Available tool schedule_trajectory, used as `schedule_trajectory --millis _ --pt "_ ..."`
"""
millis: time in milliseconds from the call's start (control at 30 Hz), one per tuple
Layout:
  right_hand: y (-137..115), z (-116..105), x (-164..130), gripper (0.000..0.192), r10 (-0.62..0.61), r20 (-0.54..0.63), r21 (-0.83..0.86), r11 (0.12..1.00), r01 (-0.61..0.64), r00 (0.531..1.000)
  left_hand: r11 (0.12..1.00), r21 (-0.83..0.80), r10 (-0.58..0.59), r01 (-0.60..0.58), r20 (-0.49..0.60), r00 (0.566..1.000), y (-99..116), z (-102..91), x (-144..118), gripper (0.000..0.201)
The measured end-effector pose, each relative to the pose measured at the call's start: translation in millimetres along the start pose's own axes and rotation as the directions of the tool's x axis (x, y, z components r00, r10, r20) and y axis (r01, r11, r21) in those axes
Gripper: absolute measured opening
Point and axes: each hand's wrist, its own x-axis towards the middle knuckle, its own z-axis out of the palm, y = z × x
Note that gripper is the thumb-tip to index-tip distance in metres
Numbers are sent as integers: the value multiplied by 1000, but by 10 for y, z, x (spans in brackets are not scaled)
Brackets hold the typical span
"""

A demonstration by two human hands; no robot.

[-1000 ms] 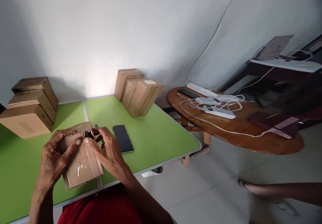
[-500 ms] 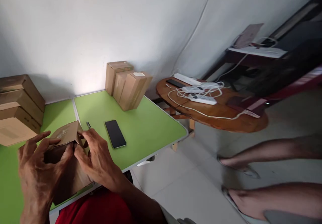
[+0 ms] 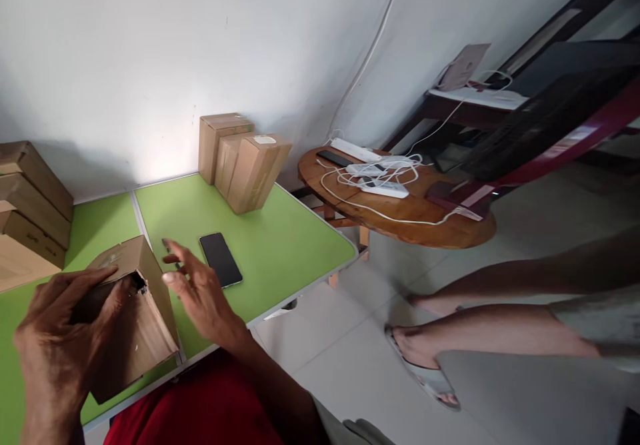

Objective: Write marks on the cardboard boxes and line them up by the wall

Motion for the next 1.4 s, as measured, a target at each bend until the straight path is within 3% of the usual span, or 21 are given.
schedule_trajectory --millis 100,167,267,400,567,700,833,900,967,1033,1133,1233,1400 --pt "420 -308 -112 49 183 -112 -191 960 -202 977 998 -38 -42 43 13 999 -26 -59 36 45" --pt "653 -511 -182 39 286 -208 -378 858 -347 935 995 -55 -77 78 19 997 -50 -75 67 47" --pt "812 -621 -225 25 355 -235 -486 764 -426 905 995 -63 -75 75 11 997 -79 -55 116 48" --pt "772 -283 -75 7 394 -82 -508 774 -378 915 998 -27 -53 54 25 998 -66 -21 159 53" --pt "785 264 327 10 531 -17 -504 728 -466 847 1000 20 2 -3 53 999 -68 -54 164 57" --pt "860 242 478 6 577 -29 -414 736 -535 816 995 73 67 -72 72 995 -112 -82 163 55" --pt "697 -81 411 19 518 -34 -204 834 -513 855 975 123 170 -183 106 980 -118 -58 165 46" --pt "476 -210 336 25 404 -45 96 912 -399 913 969 138 190 -206 121 974 -110 -31 163 42" --pt "208 -245 257 33 243 -72 456 870 -185 967 966 137 202 -217 118 972 -100 -4 158 38" --pt "-40 -176 190 38 110 -95 639 769 -24 989 967 130 206 -219 104 973 -92 16 151 35" --pt "-260 31 132 40 53 -119 617 787 32 991 971 116 201 -211 91 975 -87 27 132 32" --pt "-298 181 128 33 25 -173 524 849 71 985 970 104 210 -218 85 974 -96 26 102 31" --pt "-258 175 172 21 -77 -181 358 923 139 980 965 118 227 -235 73 971 -124 44 72 29"
